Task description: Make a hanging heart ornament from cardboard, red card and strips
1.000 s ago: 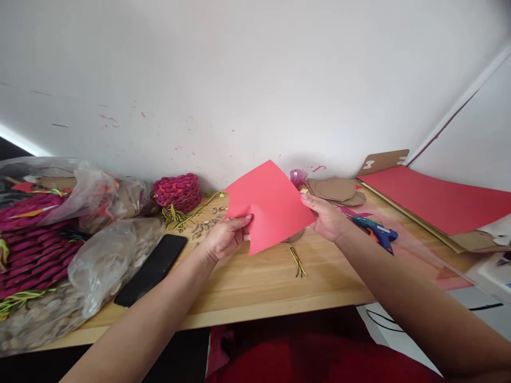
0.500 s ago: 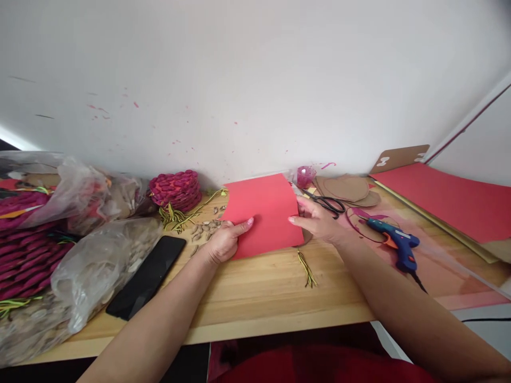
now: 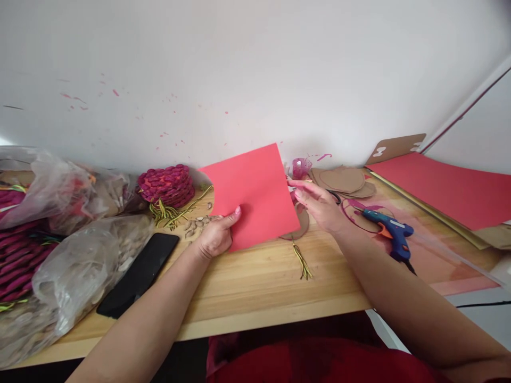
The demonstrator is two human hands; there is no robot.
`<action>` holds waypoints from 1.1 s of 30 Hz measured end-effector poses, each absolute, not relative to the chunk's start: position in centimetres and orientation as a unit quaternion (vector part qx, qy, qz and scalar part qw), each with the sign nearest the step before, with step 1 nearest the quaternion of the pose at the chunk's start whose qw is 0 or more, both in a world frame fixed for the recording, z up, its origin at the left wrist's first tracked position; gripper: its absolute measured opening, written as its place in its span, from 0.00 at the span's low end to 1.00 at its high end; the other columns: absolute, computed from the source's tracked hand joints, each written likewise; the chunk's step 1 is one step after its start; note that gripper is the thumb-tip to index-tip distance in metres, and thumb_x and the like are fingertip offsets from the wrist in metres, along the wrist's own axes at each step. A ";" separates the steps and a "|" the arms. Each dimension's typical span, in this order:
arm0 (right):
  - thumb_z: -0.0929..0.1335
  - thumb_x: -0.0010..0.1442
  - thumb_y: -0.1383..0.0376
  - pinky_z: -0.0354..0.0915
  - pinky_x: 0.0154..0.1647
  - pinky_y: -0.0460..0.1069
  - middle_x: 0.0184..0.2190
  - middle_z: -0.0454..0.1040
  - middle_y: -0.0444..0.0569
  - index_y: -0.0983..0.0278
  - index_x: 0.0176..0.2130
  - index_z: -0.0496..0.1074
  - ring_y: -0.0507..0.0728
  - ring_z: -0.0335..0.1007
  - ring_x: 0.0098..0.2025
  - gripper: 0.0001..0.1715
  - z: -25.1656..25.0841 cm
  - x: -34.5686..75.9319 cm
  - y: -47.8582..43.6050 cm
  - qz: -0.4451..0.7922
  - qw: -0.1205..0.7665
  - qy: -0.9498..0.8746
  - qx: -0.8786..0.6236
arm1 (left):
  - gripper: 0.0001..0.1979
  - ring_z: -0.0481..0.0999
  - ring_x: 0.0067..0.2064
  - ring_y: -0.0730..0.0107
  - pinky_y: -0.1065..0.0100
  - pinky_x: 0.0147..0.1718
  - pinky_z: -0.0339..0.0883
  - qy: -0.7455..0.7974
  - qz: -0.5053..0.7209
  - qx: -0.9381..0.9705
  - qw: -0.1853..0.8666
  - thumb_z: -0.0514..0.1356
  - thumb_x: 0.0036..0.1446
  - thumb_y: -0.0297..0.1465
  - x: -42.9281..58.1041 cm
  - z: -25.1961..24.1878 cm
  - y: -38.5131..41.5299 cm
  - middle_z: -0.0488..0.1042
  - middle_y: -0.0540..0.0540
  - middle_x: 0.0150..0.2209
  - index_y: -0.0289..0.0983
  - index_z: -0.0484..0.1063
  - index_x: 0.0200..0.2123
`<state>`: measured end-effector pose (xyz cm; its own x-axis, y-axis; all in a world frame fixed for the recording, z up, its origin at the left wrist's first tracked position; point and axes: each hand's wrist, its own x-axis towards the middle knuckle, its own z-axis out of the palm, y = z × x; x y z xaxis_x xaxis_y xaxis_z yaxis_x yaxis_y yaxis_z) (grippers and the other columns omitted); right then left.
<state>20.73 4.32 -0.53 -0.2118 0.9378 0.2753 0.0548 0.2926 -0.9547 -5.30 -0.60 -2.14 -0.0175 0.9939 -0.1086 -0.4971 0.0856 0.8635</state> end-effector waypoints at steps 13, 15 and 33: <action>0.77 0.43 0.41 0.65 0.50 0.63 0.46 0.74 0.61 0.64 0.42 0.74 0.74 0.69 0.51 0.37 -0.5 22.2 4.5 0.089 0.123 -0.796 -0.586 | 0.22 0.72 0.62 0.53 0.57 0.68 0.54 0.405 0.655 0.324 0.549 0.78 0.42 0.40 -6.4 -2.1 0.6 0.83 0.44 0.43 0.38 0.80 0.39; 0.78 0.39 0.41 0.65 0.49 0.63 0.43 0.73 0.58 0.62 0.40 0.73 0.73 0.68 0.50 0.37 -0.7 22.3 4.6 0.094 0.135 -0.786 -0.596 | 0.21 0.70 0.65 0.53 0.57 0.68 0.55 0.399 0.669 0.314 0.543 0.78 0.42 0.39 -6.4 -2.1 0.8 0.83 0.44 0.47 0.39 0.80 0.39; 0.78 0.44 0.59 0.67 0.37 0.53 0.37 0.79 0.49 0.60 0.45 0.67 0.61 0.75 0.38 0.31 0.1 22.5 4.9 0.458 0.383 -0.612 -0.518 | 0.22 0.59 0.72 0.59 0.59 0.70 0.58 0.364 0.737 0.273 0.500 0.75 0.49 0.36 -6.4 -1.5 1.4 0.79 0.53 0.57 0.49 0.79 0.49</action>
